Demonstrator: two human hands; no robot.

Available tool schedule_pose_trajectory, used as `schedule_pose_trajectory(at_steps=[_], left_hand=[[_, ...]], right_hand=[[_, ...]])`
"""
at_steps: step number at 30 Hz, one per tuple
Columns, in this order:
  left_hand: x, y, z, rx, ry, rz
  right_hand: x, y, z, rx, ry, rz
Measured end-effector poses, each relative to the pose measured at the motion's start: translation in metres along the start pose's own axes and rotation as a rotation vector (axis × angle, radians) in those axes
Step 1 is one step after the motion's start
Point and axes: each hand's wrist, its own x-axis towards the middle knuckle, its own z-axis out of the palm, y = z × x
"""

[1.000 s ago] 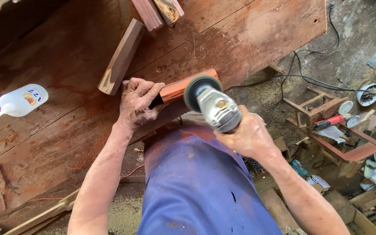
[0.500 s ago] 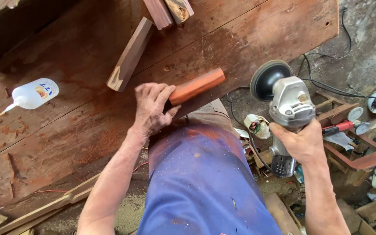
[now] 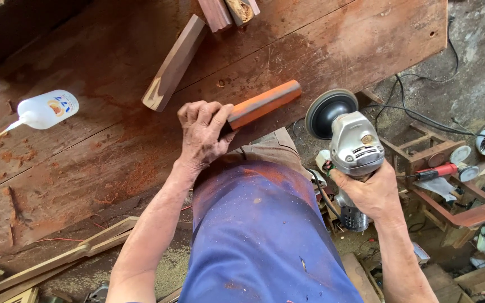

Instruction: Sanding a small wooden block using a handheld angle grinder with a sanding disc in a workshop.

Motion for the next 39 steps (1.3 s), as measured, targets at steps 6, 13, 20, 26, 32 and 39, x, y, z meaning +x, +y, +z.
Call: schedule_pose_trajectory(at_steps=[6, 13, 20, 26, 32, 39], left_hand=[[0.011, 0.015, 0.004, -0.018, 0.062, -0.003], [0.008, 0.012, 0.003, -0.086, 0.005, -0.073], [0.011, 0.012, -0.006, -0.127, -0.034, -0.090], [0.017, 0.016, -0.008, -0.116, 0.025, -0.060], [0.026, 0.022, -0.011, -0.108, 0.047, -0.007], [0.009, 0.009, 0.004, -0.095, 0.042, 0.000]], right_hand=[[-0.008, -0.004, 0.004, -0.032, 0.001, 0.001], [-0.012, -0.009, 0.009, -0.027, 0.001, -0.013], [-0.013, -0.023, 0.013, 0.004, -0.066, -0.003], [-0.015, -0.055, 0.033, 0.013, -0.115, 0.034], [0.001, -0.097, 0.055, -0.297, -0.236, 0.252], [0.019, -0.089, 0.031, -0.233, -0.085, 0.242]])
